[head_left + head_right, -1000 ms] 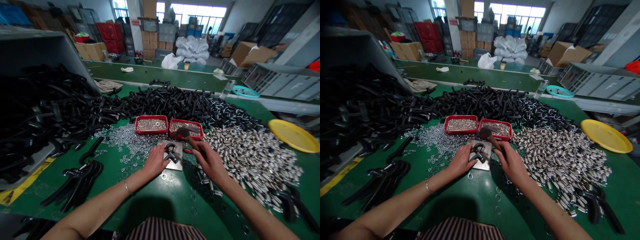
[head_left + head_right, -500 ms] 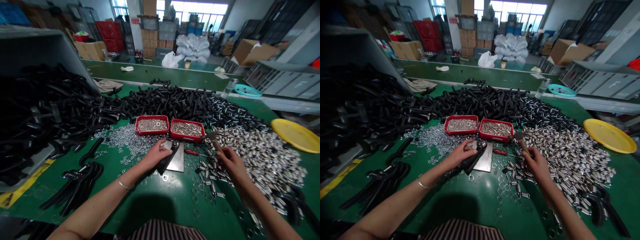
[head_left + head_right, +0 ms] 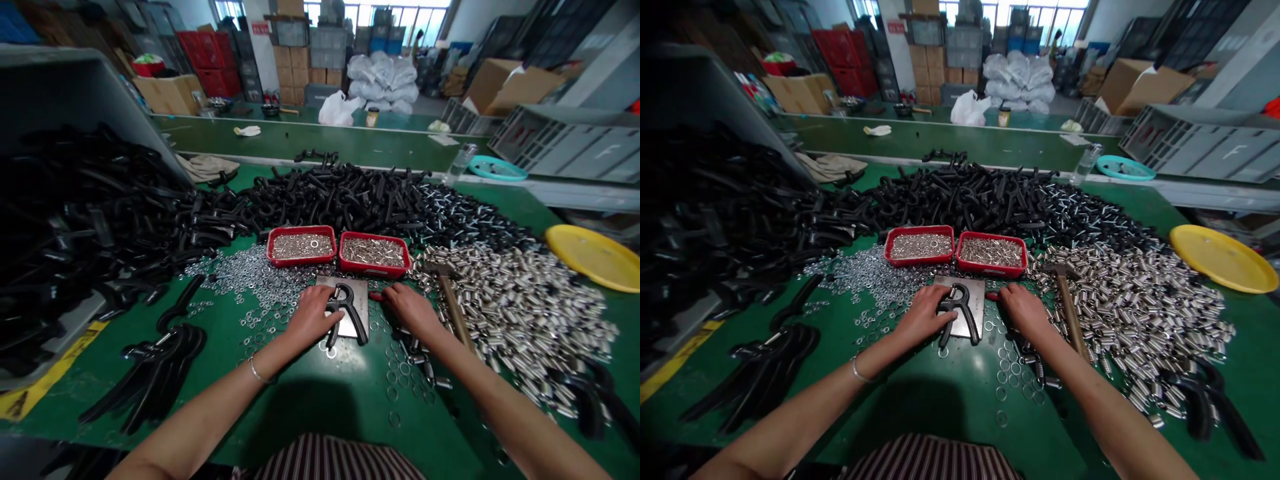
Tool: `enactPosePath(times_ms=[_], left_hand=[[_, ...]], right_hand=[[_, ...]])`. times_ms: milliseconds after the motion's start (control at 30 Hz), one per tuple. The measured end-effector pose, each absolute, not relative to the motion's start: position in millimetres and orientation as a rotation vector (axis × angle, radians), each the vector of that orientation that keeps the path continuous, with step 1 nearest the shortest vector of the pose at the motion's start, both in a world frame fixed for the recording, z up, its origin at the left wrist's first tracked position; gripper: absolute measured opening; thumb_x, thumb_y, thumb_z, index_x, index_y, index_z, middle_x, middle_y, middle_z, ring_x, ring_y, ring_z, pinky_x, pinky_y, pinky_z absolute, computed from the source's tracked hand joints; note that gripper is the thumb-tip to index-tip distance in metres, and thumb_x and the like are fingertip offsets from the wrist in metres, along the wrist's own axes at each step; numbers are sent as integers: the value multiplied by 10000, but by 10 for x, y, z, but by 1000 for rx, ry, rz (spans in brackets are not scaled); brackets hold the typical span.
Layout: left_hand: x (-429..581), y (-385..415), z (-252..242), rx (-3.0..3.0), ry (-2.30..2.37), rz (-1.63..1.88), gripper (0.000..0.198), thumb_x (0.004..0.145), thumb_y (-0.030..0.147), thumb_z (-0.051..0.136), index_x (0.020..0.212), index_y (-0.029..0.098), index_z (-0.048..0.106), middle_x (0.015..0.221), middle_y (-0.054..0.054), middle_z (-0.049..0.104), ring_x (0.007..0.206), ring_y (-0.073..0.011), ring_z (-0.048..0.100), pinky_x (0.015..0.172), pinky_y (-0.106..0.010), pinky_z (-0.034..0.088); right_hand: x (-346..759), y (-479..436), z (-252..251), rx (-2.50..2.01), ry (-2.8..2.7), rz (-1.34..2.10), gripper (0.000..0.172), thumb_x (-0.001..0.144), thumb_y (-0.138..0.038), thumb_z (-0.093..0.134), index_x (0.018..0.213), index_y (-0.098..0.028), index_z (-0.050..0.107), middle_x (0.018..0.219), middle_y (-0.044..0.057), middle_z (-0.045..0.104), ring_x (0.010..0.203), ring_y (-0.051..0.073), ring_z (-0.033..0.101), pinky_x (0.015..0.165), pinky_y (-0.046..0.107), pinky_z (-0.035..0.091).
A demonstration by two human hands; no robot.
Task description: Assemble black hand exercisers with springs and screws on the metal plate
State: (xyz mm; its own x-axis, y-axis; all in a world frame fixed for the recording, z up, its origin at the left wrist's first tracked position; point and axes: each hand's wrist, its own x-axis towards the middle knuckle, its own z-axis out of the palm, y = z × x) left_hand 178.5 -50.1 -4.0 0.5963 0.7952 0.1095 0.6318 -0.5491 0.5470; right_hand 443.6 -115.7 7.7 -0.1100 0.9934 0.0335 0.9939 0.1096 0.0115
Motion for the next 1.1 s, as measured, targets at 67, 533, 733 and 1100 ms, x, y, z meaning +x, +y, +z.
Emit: enactPosePath(times_ms=[67, 533, 733, 1100], left_hand=[[1781, -467, -67, 2344, 1111, 520, 424, 867, 363, 683, 1235, 183, 572, 1220, -103, 611, 1159, -287, 519, 1033, -456, 410], [1646, -494, -108, 2297, 1102, 558, 502, 838, 404, 723, 1255, 212, 519, 1254, -88, 581, 1198, -290, 488, 1057, -467, 383], [1644, -491, -177, 2280, 1115, 544, 529, 831, 396, 737, 1268, 208, 506, 1264, -91, 577, 1203, -291, 478, 1054, -467, 376], [1651, -490, -137, 2255, 1123, 498, 524, 834, 405, 729, 1271, 227, 503, 1283, -92, 568, 1222, -303, 477, 1059, -480, 371]], right_hand=[[4484, -1115, 180, -2049, -2173, 0, 140, 975, -282, 462, 969, -181, 559, 972, 145, 649, 816, 260, 623, 597, 324, 421], [3496, -793, -152, -1307, -952, 870, 261, 979, -497, 496, 1010, -270, 371, 868, 13, 715, 609, 179, 701, 479, 279, 543], [3507, -780, -146, -1309, -966, 892, 276, 969, -501, 520, 1022, -266, 385, 840, 11, 719, 598, 183, 705, 477, 282, 559], [3485, -908, -92, -1545, -1115, 793, 280, 966, -521, 480, 986, -278, 343, 884, 80, 726, 676, 255, 721, 600, 385, 586]])
